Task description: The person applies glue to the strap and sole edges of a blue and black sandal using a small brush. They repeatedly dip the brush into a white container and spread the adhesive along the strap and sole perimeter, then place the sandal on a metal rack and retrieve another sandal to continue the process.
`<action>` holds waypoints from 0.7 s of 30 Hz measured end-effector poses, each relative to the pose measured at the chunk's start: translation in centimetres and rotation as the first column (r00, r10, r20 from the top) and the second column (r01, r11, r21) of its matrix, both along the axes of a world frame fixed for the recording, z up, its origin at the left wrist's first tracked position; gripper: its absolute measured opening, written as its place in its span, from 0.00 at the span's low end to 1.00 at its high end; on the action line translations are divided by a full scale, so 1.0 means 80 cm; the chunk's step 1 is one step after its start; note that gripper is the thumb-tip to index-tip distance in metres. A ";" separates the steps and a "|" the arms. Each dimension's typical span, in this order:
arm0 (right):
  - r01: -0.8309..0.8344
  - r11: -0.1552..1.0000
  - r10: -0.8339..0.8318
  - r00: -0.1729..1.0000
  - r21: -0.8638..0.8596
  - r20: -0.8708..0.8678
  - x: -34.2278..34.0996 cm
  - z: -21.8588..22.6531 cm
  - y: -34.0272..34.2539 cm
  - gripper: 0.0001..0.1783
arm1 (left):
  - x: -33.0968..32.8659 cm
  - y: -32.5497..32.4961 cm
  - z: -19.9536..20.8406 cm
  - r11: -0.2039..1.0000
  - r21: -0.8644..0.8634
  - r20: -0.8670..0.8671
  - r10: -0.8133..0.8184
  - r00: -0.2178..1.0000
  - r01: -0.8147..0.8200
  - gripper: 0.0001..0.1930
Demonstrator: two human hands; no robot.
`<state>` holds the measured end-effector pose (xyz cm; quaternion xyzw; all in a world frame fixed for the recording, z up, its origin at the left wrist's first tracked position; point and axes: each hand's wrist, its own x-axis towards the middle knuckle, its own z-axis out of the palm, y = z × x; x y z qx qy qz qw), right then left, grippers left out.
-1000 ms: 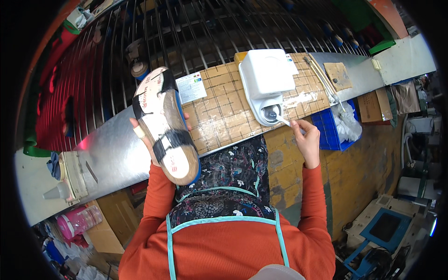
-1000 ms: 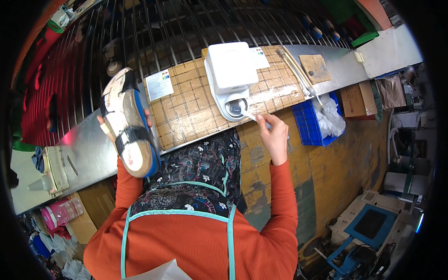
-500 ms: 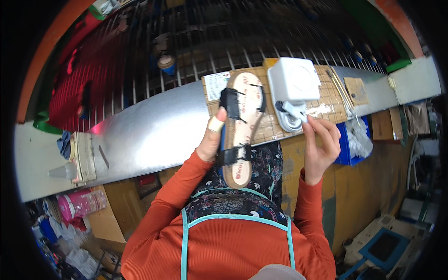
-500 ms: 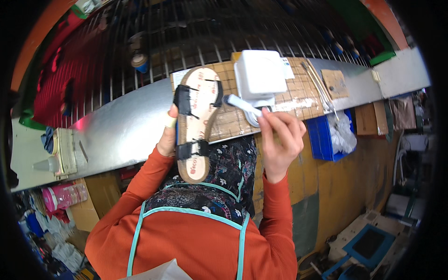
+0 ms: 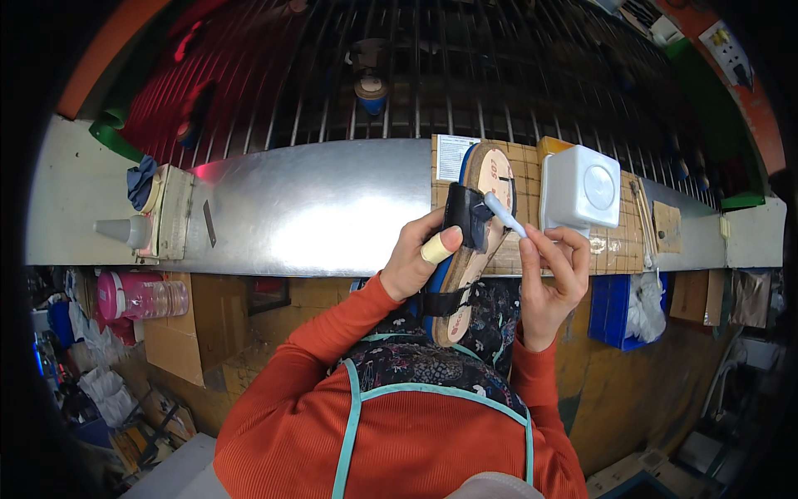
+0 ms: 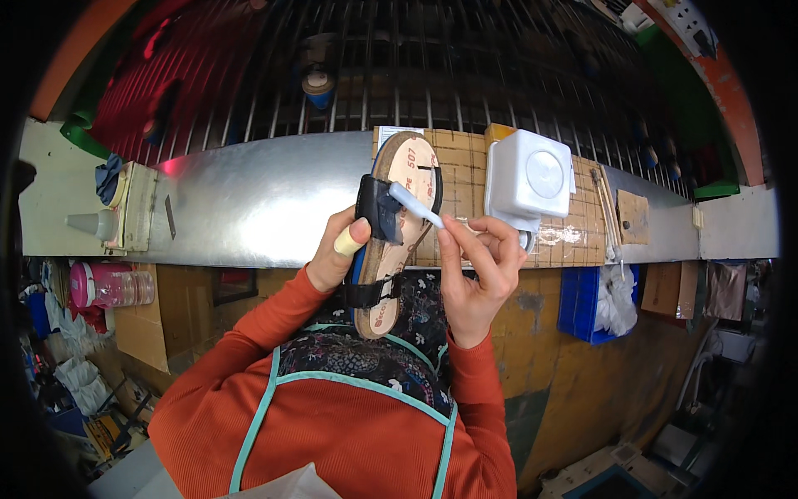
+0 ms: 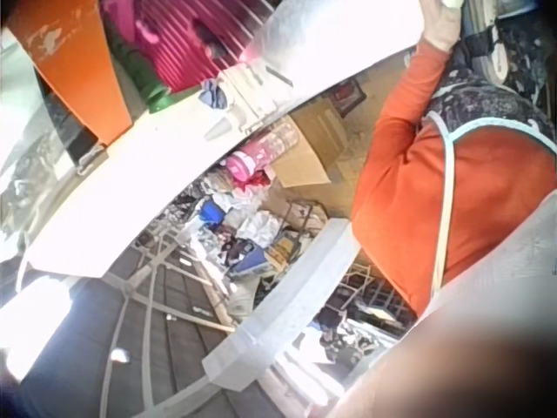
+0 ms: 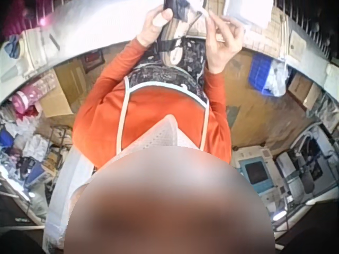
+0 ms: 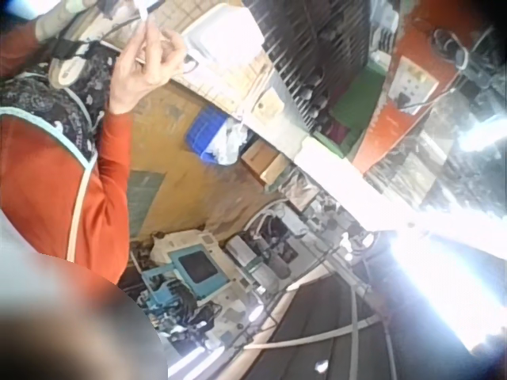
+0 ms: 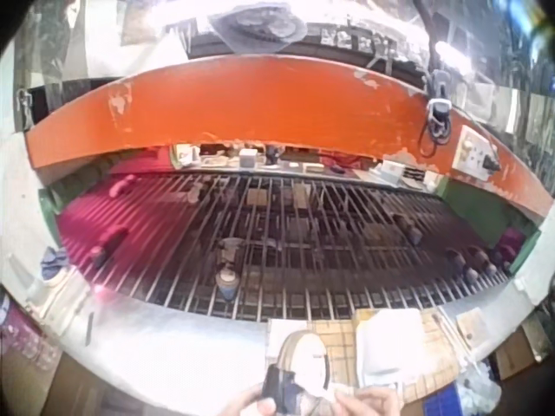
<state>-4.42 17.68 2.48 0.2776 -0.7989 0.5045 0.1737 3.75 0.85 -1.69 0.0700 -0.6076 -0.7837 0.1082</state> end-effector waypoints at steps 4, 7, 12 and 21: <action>0.007 0.998 -0.004 0.999 0.061 -0.040 -0.009 0.006 -0.009 0.12 | 0.001 -0.002 0.000 0.998 -0.053 -0.005 0.028 1.000 -0.028 0.37; 0.018 0.996 -0.010 0.996 0.093 -0.088 -0.015 0.009 -0.014 0.12 | 0.001 -0.003 0.002 0.995 -0.095 0.023 0.045 0.999 -0.043 0.42; -0.077 0.995 0.084 0.991 0.068 -0.106 -0.030 0.010 -0.016 0.11 | 0.001 -0.009 0.006 0.997 -0.070 0.041 0.035 0.999 -0.032 0.42; -0.226 0.967 0.238 0.966 0.118 -0.104 -0.051 0.012 -0.002 0.11 | -0.006 -0.019 0.015 0.997 0.042 0.042 -0.067 0.997 0.065 0.37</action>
